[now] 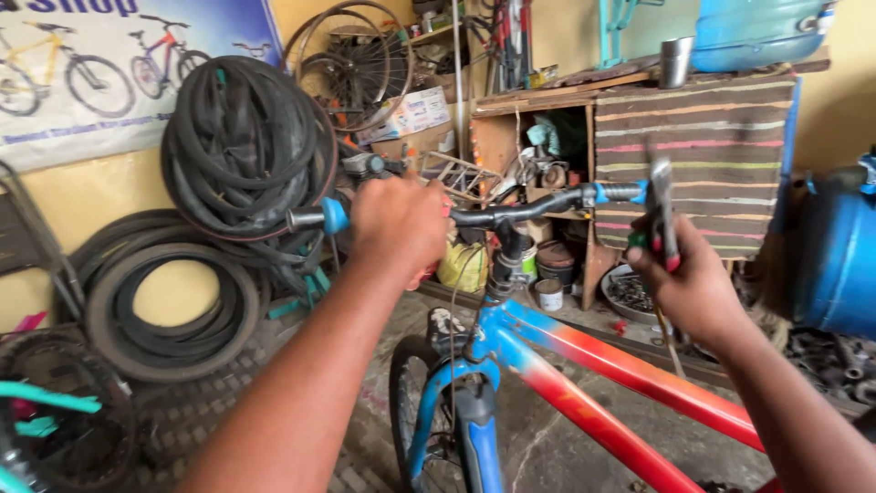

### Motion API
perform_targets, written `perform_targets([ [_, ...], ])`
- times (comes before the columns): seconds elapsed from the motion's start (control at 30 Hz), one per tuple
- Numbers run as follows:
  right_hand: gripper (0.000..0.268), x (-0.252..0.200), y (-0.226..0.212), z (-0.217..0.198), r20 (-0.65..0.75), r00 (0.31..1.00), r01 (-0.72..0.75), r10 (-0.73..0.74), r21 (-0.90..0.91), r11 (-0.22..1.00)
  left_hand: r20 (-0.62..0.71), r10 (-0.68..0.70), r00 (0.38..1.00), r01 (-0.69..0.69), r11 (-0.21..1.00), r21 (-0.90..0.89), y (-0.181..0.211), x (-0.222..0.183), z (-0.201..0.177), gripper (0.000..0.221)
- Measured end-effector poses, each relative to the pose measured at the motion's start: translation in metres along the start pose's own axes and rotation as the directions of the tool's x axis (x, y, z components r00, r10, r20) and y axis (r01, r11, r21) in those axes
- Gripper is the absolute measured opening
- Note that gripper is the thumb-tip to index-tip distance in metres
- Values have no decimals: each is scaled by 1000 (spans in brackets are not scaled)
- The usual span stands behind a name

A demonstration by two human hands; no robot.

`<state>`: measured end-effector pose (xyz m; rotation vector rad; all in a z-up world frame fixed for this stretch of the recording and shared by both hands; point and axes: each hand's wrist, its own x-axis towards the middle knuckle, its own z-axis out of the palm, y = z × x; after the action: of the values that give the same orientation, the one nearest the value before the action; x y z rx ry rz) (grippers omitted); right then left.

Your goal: The person uses a screwdriver and pliers to adjust components on the handlebars, removes both wheels from the frame, and then uses a tool to work on the bottom bracket and crankset area.

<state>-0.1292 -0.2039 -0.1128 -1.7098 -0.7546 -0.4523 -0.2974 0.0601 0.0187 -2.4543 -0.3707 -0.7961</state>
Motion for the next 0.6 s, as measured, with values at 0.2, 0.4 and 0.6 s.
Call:
perform_targets([
  [0.2,37,-46,-14,13,105,984,157,-145,-121,980,74,-60,995,59,998,24,18,29,9,13],
  [0.4,40,-110,56,93,272,955,-82,115,-132,988,-45,-31,999,32,999,19,29,29,11,9],
  [0.6,33,-170,156,149,307,931,-176,197,-94,980,-26,-25,999,27,998,58,23,19,6,21],
])
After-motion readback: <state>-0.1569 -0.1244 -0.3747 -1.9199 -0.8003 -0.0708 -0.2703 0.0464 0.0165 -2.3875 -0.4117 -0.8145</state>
